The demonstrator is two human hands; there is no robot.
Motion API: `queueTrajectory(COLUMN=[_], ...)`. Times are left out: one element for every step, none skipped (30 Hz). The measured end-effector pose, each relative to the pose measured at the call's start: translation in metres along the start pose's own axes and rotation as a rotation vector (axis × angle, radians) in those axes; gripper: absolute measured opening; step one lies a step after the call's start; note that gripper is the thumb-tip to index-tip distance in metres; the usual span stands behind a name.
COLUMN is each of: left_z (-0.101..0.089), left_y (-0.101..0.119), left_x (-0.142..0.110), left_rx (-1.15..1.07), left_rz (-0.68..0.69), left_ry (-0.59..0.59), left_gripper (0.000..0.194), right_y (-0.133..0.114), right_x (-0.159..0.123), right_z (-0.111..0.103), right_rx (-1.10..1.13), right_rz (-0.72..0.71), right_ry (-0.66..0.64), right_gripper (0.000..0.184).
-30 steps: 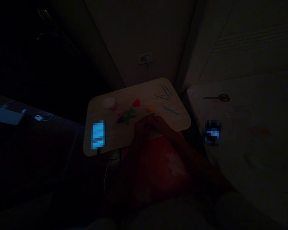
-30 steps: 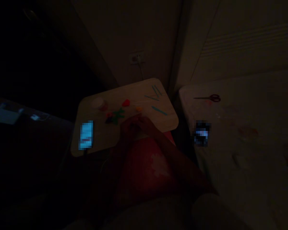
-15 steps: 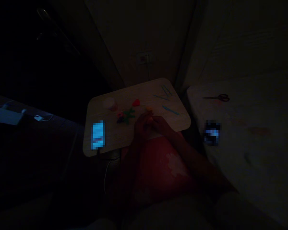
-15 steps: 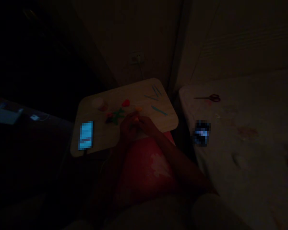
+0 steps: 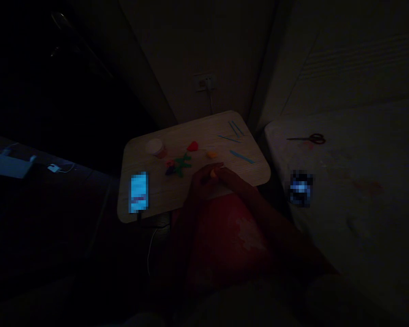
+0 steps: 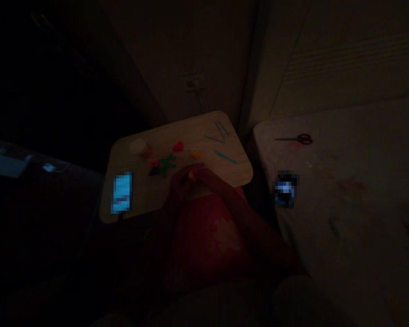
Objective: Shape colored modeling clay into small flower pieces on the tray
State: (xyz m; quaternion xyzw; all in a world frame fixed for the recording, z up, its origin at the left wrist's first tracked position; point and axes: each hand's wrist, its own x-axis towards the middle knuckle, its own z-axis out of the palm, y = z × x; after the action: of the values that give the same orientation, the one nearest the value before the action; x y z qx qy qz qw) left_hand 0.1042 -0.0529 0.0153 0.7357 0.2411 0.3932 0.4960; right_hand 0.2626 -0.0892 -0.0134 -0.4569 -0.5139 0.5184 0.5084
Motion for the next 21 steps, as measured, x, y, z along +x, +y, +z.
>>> queueTrajectory(left_z=[0.000, 0.000, 0.001, 0.001, 0.001, 0.002, 0.002, 0.002, 0.002, 0.003, 0.003, 0.003, 0.003, 0.003, 0.003, 0.003, 0.003, 0.003, 0.003, 0.003, 0.003], left_y=[0.000, 0.001, 0.000, -0.001, -0.002, -0.004, -0.005, -0.007, -0.008, -0.009, -0.009, -0.009, -0.009, -0.009, -0.009, -0.009, -0.010, -0.010, -0.011, -0.012, -0.012], left_x=[0.000, 0.000, -0.001, -0.002, -0.002, -0.003, -0.004, -0.005, -0.006, -0.006, -0.006, -0.006, -0.005, -0.005, -0.004, -0.004, -0.003, -0.003, -0.003, -0.003, -0.003], left_rx=[0.014, 0.027, 0.037, 0.046, 0.056, 0.067, 0.081, 0.098, 0.122, 0.151, 0.185, 0.222, 0.260, 0.297, 0.330, 0.358, 0.379, 0.393, 0.402, 0.405, 0.405], left_rz=[-0.013, -0.030, -0.047, -0.062, -0.074, -0.083, -0.088, -0.083, -0.070, -0.049, -0.024, 0.003, 0.031, 0.056, 0.078, 0.095, 0.109, 0.119, 0.123, 0.124, 0.123], left_ry=[0.020, 0.041, 0.066, 0.093, 0.121, 0.152, 0.178, 0.195, 0.202, 0.200, 0.193, 0.184, 0.176, 0.172, 0.168, 0.162, 0.160, 0.158, 0.157, 0.159, 0.160], left_gripper=[0.049, 0.048, 0.048, 0.047, 0.047, 0.047, 0.046, 0.046, 0.045, 0.044, 0.043, 0.042, 0.042, 0.042, 0.042, 0.042, 0.043, 0.043, 0.043, 0.042, 0.041], right_y=[0.000, 0.000, 0.000, -0.001, -0.001, -0.001, -0.001, -0.001, 0.000, 0.000, 0.001, 0.001, 0.001, 0.001, 0.001, 0.001, 0.001, 0.000, 0.000, 0.000, -0.001], right_x=[0.001, 0.001, 0.002, 0.003, 0.003, 0.004, 0.005, 0.005, 0.006, 0.007, 0.007, 0.008, 0.009, 0.009, 0.009, 0.009, 0.009, 0.009, 0.009, 0.008, 0.008], right_z=[0.000, 0.001, 0.002, 0.002, 0.003, 0.004, 0.005, 0.005, 0.006, 0.006, 0.006, 0.006, 0.006, 0.006, 0.005, 0.005, 0.005, 0.005, 0.006, 0.006, 0.006], right_rx=[-0.017, -0.029, -0.039, -0.053, -0.065, -0.074, -0.079, -0.086, -0.095, -0.108, -0.122, -0.132, -0.136, -0.132, -0.126, -0.125, -0.131, -0.144, -0.162, -0.180, -0.192], right_rz=[-0.003, -0.008, -0.015, -0.020, -0.021, -0.017, -0.013, -0.007, -0.002, -0.001, -0.003, -0.006, -0.008, -0.012, -0.020, -0.031, -0.043, -0.055, -0.064, -0.069, -0.070], right_ry=[0.007, 0.008, 0.016, 0.024, 0.032, 0.043, 0.057, 0.069, 0.077, 0.083, 0.086, 0.085, 0.081, 0.076, 0.072, 0.067, 0.063, 0.062, 0.062, 0.065, 0.069], right_gripper=[0.060, 0.061, 0.062, 0.062, 0.062, 0.063, 0.063, 0.063, 0.061, 0.060, 0.057, 0.055, 0.053, 0.053, 0.053, 0.053, 0.054, 0.055, 0.055, 0.056, 0.057])
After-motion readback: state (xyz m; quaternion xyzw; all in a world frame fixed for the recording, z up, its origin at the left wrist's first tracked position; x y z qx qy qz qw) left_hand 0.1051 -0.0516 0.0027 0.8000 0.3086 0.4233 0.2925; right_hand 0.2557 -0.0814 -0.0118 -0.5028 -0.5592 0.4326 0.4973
